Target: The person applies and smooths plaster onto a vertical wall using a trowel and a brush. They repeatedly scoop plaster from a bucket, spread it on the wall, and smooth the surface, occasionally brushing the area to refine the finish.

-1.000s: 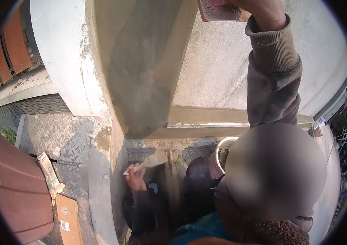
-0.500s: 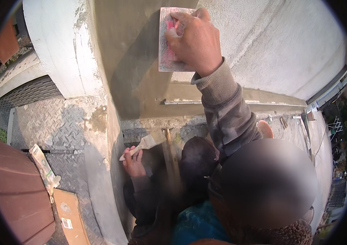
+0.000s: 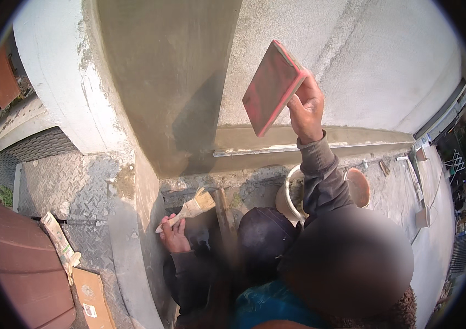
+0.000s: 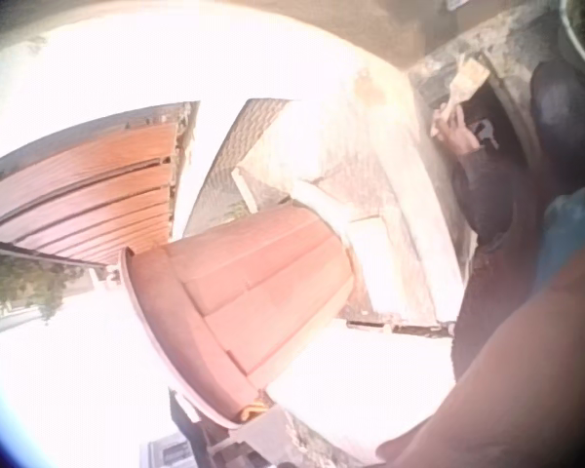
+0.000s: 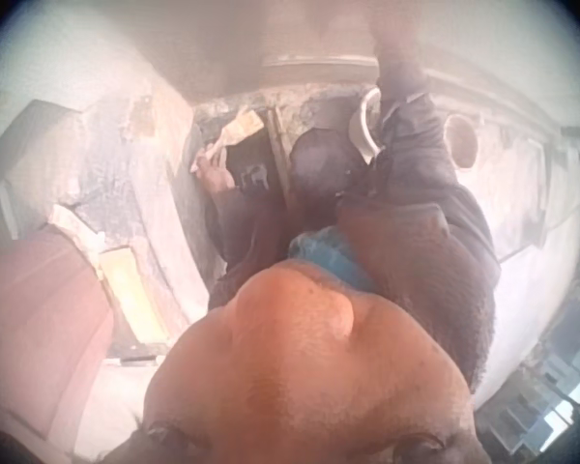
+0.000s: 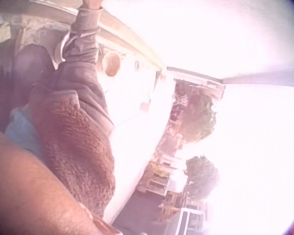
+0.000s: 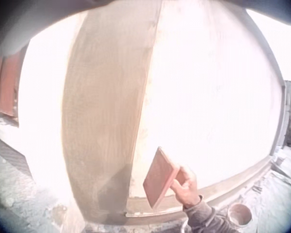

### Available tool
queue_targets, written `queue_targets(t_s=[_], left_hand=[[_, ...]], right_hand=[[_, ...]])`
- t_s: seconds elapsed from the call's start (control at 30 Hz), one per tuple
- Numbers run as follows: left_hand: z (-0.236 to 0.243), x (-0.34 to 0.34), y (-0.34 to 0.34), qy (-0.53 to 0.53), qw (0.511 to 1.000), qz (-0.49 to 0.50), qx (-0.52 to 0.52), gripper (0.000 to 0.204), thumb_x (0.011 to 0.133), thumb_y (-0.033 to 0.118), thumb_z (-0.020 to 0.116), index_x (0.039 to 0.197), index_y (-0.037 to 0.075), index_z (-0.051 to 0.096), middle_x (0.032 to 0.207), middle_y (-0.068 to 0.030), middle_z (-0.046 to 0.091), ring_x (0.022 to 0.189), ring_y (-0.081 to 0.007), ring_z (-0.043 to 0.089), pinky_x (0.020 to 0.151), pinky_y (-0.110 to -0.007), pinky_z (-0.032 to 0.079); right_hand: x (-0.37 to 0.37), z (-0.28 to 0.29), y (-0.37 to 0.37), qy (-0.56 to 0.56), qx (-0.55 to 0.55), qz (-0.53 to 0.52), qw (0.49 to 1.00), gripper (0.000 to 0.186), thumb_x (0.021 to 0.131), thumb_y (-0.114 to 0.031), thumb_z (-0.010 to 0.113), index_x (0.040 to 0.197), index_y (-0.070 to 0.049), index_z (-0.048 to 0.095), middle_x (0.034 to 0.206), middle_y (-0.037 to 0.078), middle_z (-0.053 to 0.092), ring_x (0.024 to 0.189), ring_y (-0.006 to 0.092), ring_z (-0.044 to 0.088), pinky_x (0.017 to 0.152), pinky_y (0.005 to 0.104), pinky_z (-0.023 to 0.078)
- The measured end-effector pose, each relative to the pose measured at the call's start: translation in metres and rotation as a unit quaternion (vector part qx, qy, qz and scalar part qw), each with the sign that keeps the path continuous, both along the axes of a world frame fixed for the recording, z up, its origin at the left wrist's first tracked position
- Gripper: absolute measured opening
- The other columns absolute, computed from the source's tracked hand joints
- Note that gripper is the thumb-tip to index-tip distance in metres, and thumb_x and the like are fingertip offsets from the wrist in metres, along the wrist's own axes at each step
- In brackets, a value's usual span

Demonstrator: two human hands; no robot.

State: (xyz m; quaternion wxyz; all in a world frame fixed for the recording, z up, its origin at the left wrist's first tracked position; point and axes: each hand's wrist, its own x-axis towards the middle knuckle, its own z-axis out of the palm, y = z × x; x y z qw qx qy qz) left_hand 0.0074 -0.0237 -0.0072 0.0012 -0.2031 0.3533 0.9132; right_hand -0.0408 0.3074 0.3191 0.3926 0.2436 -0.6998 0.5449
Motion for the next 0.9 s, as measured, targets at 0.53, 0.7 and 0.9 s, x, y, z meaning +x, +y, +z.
queue_targets(t_s=[0.53, 0.7, 0.9], left_hand=[[-0.021, 0.0, -0.006, 0.01, 1.0, 0.011, -0.019, 0.04, 0.1, 0.033, 0.063, 0.125, 0.003, 0.052, 0.123, -0.016, 0.06, 0.101, -0.0252, 0.065, 0.093, -0.041, 0.057], [-0.02, -0.002, -0.005, 0.002, 1.0, 0.016, -0.014, 0.037, 0.101, 0.032, 0.063, 0.124, 0.004, 0.053, 0.121, -0.0151, 0.061, 0.102, -0.0249, 0.065, 0.091, -0.04, 0.057], [-0.013, -0.001, -0.004, -0.007, 1.0, 0.014, -0.014, 0.037, 0.101, 0.031, 0.064, 0.124, 0.004, 0.054, 0.12, -0.0153, 0.062, 0.101, -0.025, 0.066, 0.091, -0.04, 0.057]], right_hand=[[-0.082, 0.044, 0.0, 0.154, 0.105, -0.045, 0.981, 0.051, 0.087, 0.009, 0.064, 0.134, -0.009, 0.064, 0.124, 0.012, 0.057, 0.107, 0.0191, 0.066, 0.083, 0.0312, 0.065], [-0.084, 0.044, -0.007, 0.148, 0.104, -0.057, 0.982, 0.051, 0.086, 0.009, 0.063, 0.133, -0.009, 0.065, 0.124, 0.012, 0.057, 0.106, 0.019, 0.066, 0.083, 0.0315, 0.066], [-0.092, 0.03, -0.002, 0.109, 0.109, -0.081, 0.985, 0.049, 0.087, 0.006, 0.064, 0.133, -0.01, 0.065, 0.123, 0.012, 0.057, 0.105, 0.0183, 0.066, 0.082, 0.0316, 0.066]])
